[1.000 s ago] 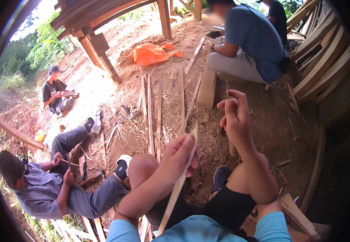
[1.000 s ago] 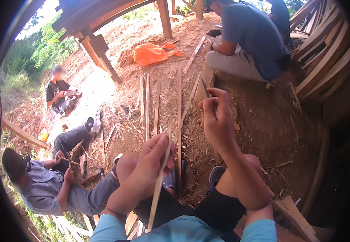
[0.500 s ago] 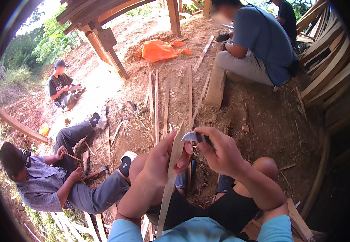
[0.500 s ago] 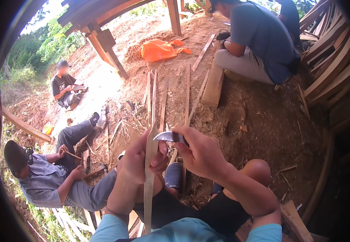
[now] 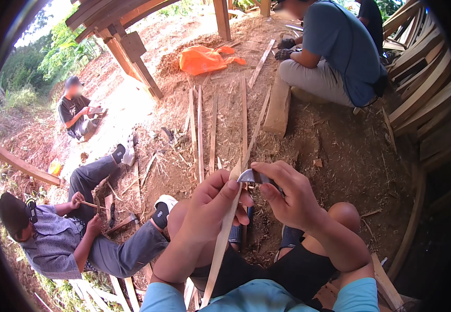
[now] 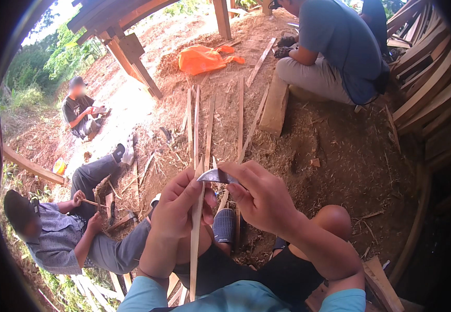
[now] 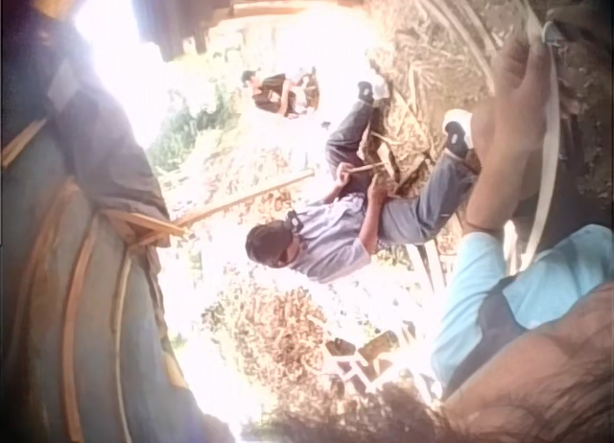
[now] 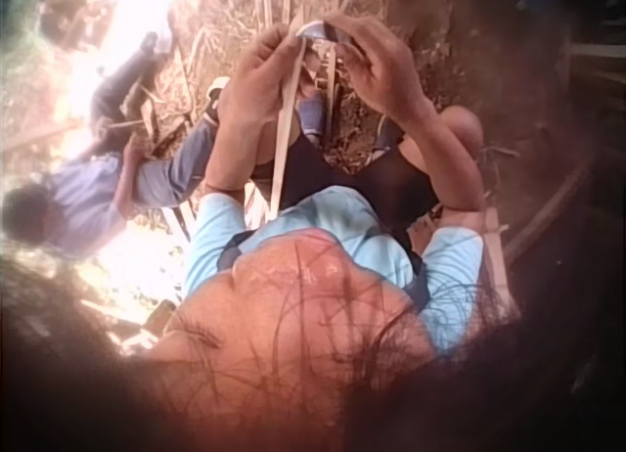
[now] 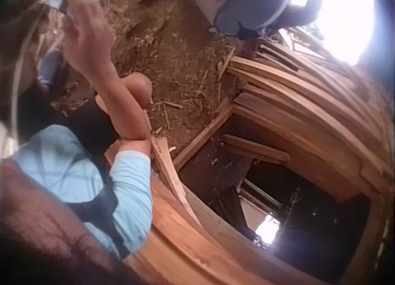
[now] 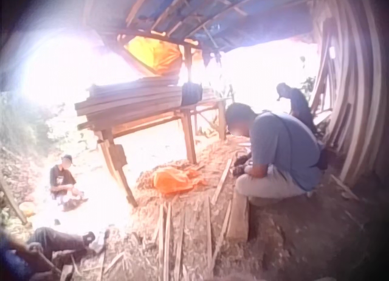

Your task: The person sits on the ground and uses a curved knife to shave thin strips from a long, thin piece of wood. The person holds the wood with one hand and draws the knife along its length to remove the outer layer.

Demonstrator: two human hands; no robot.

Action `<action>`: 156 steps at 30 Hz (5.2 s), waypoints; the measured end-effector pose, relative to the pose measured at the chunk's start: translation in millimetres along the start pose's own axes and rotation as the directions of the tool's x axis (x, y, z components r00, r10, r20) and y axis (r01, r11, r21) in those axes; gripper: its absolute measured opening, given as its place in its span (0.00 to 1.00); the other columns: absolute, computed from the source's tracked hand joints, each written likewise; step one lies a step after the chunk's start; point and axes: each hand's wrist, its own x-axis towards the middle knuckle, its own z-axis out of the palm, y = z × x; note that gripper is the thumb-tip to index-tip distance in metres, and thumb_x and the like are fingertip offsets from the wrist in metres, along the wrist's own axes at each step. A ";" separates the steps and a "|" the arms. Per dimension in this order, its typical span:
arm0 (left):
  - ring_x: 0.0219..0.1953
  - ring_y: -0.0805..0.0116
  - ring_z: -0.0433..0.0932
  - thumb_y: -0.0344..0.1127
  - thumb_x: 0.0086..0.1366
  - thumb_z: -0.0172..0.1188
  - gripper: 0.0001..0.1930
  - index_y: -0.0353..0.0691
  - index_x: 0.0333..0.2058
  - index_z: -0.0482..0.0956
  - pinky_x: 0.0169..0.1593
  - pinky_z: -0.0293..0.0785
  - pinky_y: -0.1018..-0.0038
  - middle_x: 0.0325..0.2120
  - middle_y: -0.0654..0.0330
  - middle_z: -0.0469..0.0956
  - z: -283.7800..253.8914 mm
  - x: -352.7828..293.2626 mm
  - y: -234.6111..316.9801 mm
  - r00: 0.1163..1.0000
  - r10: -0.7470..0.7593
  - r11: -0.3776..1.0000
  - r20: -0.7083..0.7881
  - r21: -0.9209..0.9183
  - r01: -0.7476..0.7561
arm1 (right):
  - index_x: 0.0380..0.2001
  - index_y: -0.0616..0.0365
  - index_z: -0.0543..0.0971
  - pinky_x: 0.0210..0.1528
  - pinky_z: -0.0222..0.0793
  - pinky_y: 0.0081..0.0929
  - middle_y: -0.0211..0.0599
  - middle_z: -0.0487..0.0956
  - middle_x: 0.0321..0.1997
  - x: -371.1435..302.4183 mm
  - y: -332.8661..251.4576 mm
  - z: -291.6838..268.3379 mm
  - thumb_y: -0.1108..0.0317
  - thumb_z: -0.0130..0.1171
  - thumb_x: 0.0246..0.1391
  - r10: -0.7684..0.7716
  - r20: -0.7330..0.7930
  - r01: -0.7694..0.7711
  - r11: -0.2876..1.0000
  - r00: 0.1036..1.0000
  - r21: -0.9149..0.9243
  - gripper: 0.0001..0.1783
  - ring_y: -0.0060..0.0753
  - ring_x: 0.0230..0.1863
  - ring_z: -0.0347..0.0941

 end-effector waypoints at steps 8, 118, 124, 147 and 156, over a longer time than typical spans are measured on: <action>0.19 0.80 0.73 0.37 0.71 0.47 0.10 0.37 0.43 0.69 0.22 0.67 0.87 0.26 0.61 0.77 9.1 -4.2 -1.7 0.992 0.105 0.985 -0.068 0.144 -0.094 | 0.50 0.55 0.76 0.31 0.70 0.29 0.41 0.75 0.32 3.4 4.1 -7.4 0.72 0.57 0.55 -0.008 0.081 0.004 0.999 0.997 0.048 0.17 0.38 0.28 0.75; 0.11 0.83 0.61 0.43 0.73 0.36 0.15 0.38 0.34 0.63 0.14 0.55 0.85 0.12 0.68 0.64 31.4 2.9 -27.2 0.926 0.376 0.829 -0.015 0.451 -0.330 | 0.47 0.49 0.79 0.24 0.71 0.28 0.34 0.77 0.29 9.0 9.2 -19.1 0.70 0.62 0.48 -0.131 -0.261 0.073 0.973 0.956 -0.221 0.20 0.35 0.24 0.76; 0.10 0.83 0.61 0.42 0.73 0.37 0.14 0.39 0.34 0.63 0.14 0.56 0.84 0.12 0.68 0.64 33.0 3.6 -24.9 0.937 0.349 0.845 -0.002 0.434 -0.313 | 0.48 0.48 0.79 0.24 0.71 0.30 0.34 0.77 0.29 7.2 6.4 -17.1 0.69 0.61 0.50 -0.114 -0.270 0.037 0.961 0.956 -0.276 0.19 0.35 0.23 0.75; 0.12 0.80 0.65 0.43 0.73 0.40 0.13 0.40 0.36 0.67 0.16 0.60 0.85 0.14 0.65 0.69 19.8 -8.1 -6.4 0.978 0.199 0.938 -0.070 0.301 -0.169 | 0.48 0.54 0.78 0.28 0.71 0.30 0.38 0.77 0.30 4.9 -1.0 -16.9 0.72 0.60 0.51 -0.069 -0.003 0.069 0.996 0.998 -0.054 0.18 0.38 0.26 0.76; 0.13 0.80 0.67 0.42 0.73 0.40 0.12 0.40 0.35 0.66 0.17 0.62 0.85 0.14 0.65 0.70 11.3 4.0 -5.5 0.989 0.148 0.935 -0.026 0.330 -0.131 | 0.48 0.52 0.78 0.27 0.71 0.30 0.37 0.77 0.30 12.1 7.0 -13.2 0.71 0.60 0.51 -0.028 -0.140 0.003 0.985 0.990 -0.175 0.18 0.38 0.26 0.76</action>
